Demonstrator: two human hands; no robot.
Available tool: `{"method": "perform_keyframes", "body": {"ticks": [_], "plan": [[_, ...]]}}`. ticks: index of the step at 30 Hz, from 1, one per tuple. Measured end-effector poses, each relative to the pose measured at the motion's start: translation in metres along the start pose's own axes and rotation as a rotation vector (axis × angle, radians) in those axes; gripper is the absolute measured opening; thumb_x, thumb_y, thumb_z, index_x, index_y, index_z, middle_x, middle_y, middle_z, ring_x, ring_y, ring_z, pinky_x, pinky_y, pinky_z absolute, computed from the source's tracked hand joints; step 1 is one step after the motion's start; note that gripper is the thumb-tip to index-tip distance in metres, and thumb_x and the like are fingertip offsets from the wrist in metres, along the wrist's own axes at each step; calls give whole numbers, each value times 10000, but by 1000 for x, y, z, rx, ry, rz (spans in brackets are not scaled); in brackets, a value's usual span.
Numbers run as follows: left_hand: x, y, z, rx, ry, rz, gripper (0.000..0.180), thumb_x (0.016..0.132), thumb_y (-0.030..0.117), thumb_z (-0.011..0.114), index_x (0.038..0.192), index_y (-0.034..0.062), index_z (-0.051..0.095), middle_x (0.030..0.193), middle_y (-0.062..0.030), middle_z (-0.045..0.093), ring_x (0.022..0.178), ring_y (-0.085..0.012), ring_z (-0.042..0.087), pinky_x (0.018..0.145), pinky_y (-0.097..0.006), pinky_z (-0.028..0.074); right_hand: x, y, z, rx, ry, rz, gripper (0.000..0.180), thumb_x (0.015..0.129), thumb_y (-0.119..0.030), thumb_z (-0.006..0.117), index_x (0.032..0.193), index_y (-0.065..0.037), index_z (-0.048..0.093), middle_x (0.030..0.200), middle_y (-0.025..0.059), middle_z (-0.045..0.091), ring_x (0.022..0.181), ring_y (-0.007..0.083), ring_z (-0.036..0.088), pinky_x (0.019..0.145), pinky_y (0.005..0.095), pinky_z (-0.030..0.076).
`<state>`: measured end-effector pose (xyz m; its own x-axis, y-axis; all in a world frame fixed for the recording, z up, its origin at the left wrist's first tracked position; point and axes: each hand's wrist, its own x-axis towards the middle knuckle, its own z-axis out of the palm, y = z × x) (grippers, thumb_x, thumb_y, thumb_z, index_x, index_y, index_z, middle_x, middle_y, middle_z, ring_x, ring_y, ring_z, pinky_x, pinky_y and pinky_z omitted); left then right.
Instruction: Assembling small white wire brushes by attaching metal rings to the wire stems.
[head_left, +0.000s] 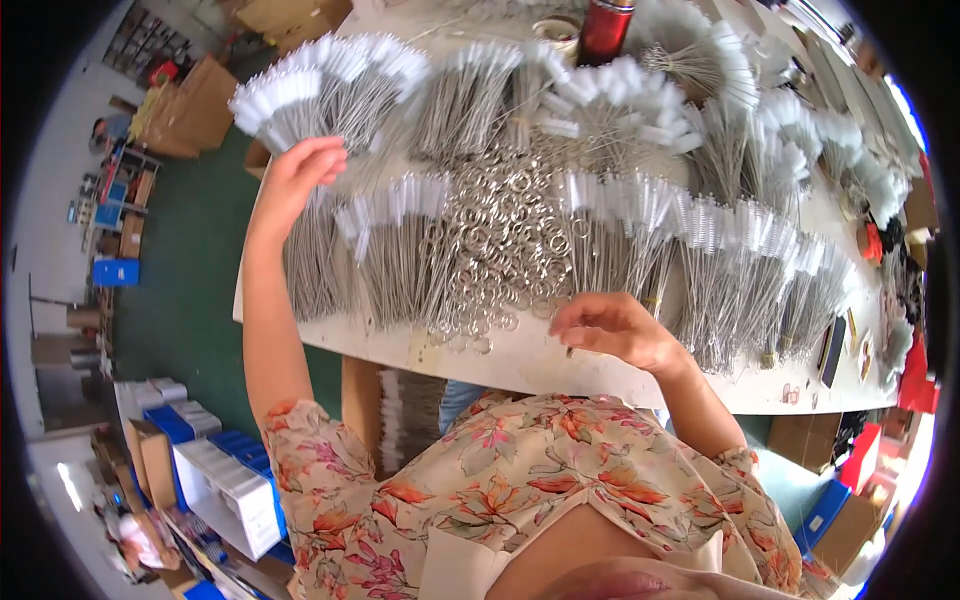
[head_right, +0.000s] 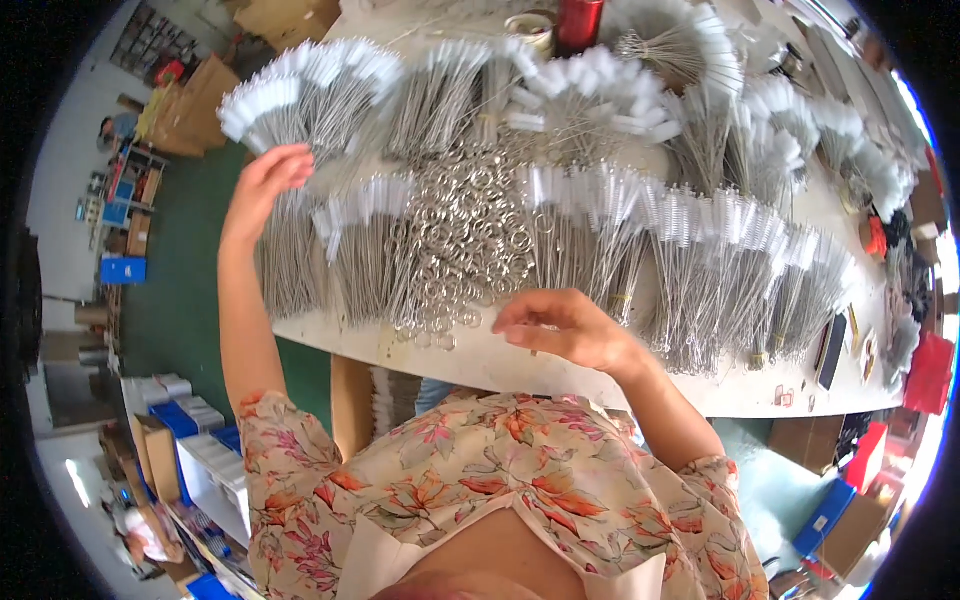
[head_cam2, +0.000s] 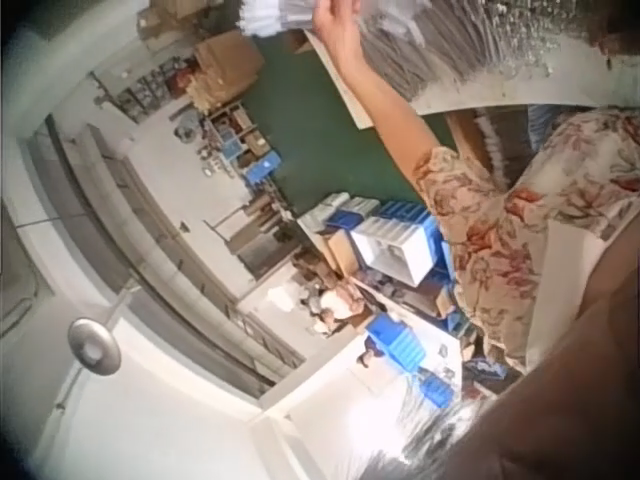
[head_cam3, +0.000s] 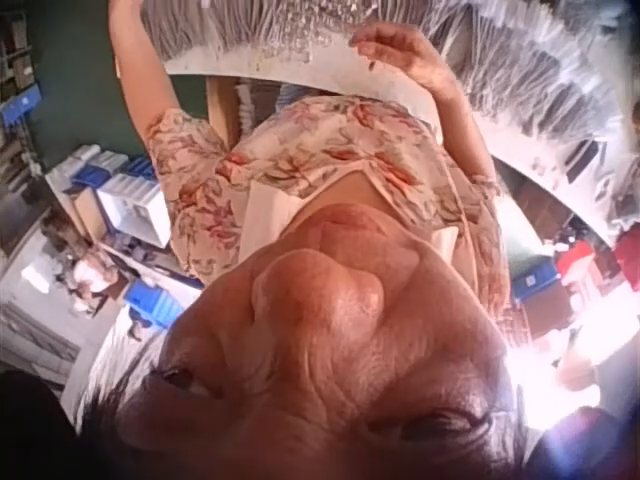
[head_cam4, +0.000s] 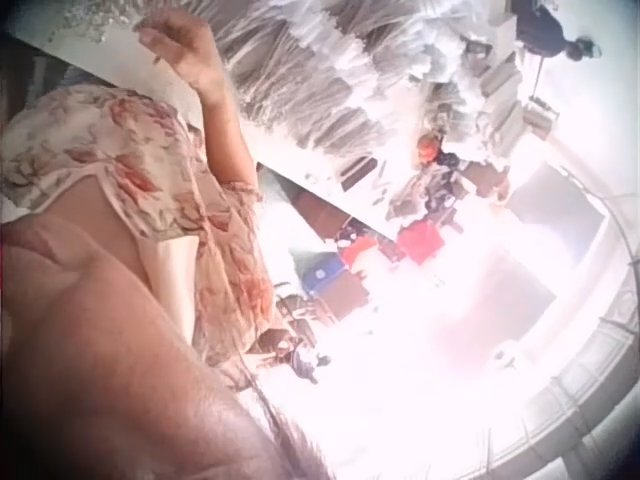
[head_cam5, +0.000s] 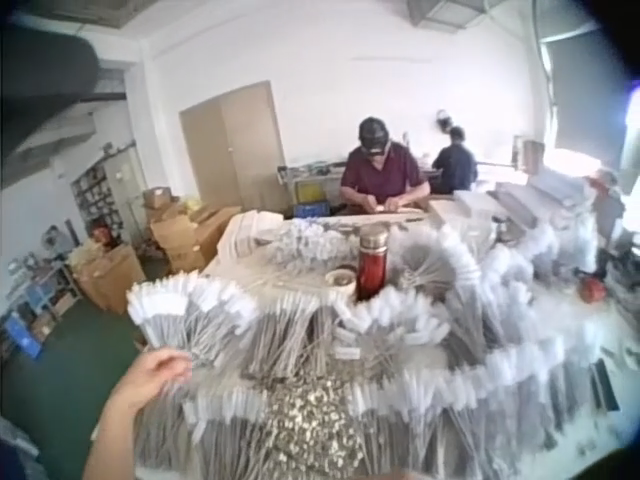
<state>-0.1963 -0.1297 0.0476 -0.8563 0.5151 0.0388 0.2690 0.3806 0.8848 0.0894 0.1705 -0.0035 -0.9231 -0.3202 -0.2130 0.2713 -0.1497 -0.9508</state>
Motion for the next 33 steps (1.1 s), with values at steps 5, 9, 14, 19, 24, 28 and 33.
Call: {"method": "perform_keyframes", "body": {"ticks": [5, 9, 14, 19, 24, 28, 33], "plan": [[130, -67, 17, 753, 72, 195, 295, 823, 200, 597, 1072, 42, 585, 967, -140, 626, 890, -256, 599, 793, -363, 465, -34, -6, -25, 119, 208, -1, 181, 855, -111, 605, 985, 15, 607, 927, 45, 615, 869, 105, 553, 766, 241, 441], [169, -88, 15, 1173, 296, 179, 209, 791, 225, 602, 932, 71, 597, 955, -151, 616, 913, -349, 576, 779, -422, 462, -49, -27, -45, 61, 352, 9, 180, 858, -104, 600, 987, 21, 605, 929, 41, 614, 869, 101, 551, 772, 236, 438], [167, -76, 7, 1139, 236, 54, 190, 797, 269, 599, 884, 101, 617, 887, -133, 631, 848, -335, 593, 729, -428, 469, -30, -65, -95, -619, 403, -2, 149, 840, -148, 615, 941, -44, 649, 853, 58, 647, 767, 111, 593, 680, 260, 480], [167, -51, 14, 1145, 194, 69, 160, 790, 247, 605, 837, 98, 637, 824, -119, 648, 808, -324, 610, 689, -419, 477, 37, -90, -186, -984, 585, -40, 183, 846, -188, 597, 926, -33, 650, 765, 65, 663, 638, 133, 611, 586, 273, 504], [171, -64, -12, 915, 93, -107, 153, 771, 225, 622, 815, 80, 642, 791, -105, 658, 742, -284, 633, 672, -383, 483, 135, -72, -256, -941, 672, 57, 207, 734, -259, 623, 826, -79, 668, 693, 50, 657, 630, 155, 635, 648, 274, 513], [164, -54, -7, 849, 126, -180, 170, 780, 222, 620, 849, 67, 628, 782, -102, 659, 698, -262, 642, 659, -379, 484, 162, -64, -263, -1037, 792, 233, 264, 686, -312, 635, 825, -91, 673, 718, 63, 662, 703, 190, 646, 685, 311, 517], [155, 0, 80, 371, 528, 377, 164, 857, 213, 562, 920, 62, 579, 762, -109, 648, 679, -232, 635, 635, -352, 474, 154, -65, -266, -1096, 800, 246, 281, 684, -346, 628, 811, -99, 672, 768, 89, 662, 763, 255, 640, 713, 360, 510]]}}
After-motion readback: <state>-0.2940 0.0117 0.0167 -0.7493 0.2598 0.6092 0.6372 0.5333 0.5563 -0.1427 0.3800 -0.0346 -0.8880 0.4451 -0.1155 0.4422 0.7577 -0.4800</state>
